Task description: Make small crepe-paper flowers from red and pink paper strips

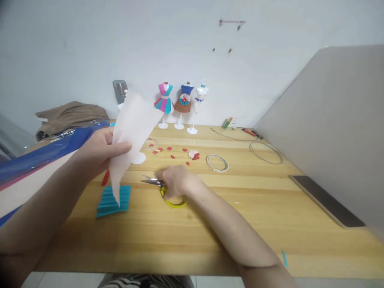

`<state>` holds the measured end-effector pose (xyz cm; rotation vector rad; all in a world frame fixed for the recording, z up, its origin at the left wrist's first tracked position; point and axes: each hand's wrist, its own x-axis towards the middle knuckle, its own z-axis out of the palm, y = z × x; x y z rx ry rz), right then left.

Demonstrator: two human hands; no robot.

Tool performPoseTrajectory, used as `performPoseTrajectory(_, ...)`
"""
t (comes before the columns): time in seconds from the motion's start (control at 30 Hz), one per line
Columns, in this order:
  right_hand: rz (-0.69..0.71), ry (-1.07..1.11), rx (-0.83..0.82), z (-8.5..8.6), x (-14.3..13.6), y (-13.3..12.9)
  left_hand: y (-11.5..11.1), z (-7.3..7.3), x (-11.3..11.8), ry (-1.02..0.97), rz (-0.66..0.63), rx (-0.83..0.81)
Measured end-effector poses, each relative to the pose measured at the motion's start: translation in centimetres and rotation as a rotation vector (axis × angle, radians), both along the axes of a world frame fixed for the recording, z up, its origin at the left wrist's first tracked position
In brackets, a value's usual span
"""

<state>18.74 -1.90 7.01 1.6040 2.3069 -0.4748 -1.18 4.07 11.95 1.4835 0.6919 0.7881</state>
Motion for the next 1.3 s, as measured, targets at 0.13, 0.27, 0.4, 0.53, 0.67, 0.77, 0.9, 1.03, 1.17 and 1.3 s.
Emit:
performPoseTrajectory(0.13,-0.064,0.092,0.007,1.6,1.0,-0.6,0.2,-0.7,0.7,0.038,-0.06,-0.006)
performPoseTrajectory(0.27,-0.082,0.57,-0.162,2.2,2.7,0.0,0.4,-1.6,1.6,0.151,-0.036,0.034)
performPoseTrajectory(0.4,-0.134,1.232,-0.328,0.7,2.8,1.3,0.8,-3.0,2.5,0.273,0.061,0.249)
performPoseTrajectory(0.53,-0.539,1.457,-0.092,-1.0,1.7,2.2,1.3,-4.4,3.0,0.234,0.048,0.185)
performPoseTrajectory(0.67,-0.648,1.511,0.048,-0.9,1.7,2.4,1.7,-5.1,2.9,-0.02,-0.17,-0.089)
performPoseTrajectory(0.77,-0.625,1.524,0.098,-0.4,1.9,2.3,2.0,-5.4,2.8,-0.089,-0.19,-0.159)
performPoseTrajectory(0.9,-0.607,1.562,0.226,-0.4,2.2,2.4,2.5,-5.7,2.8,-0.055,-0.069,-0.139)
performPoseTrajectory(1.03,-0.602,1.545,0.286,-0.4,2.7,2.6,2.5,-5.6,3.0,-0.032,-0.062,-0.184)
performPoseTrajectory(1.17,-0.53,1.422,0.149,-0.4,2.6,2.3,2.5,-5.8,3.0,-0.047,-0.101,-0.203)
performPoseTrajectory(1.3,-0.513,1.343,-0.104,-1.4,1.4,2.2,2.9,-5.8,2.8,0.023,-0.063,-0.129)
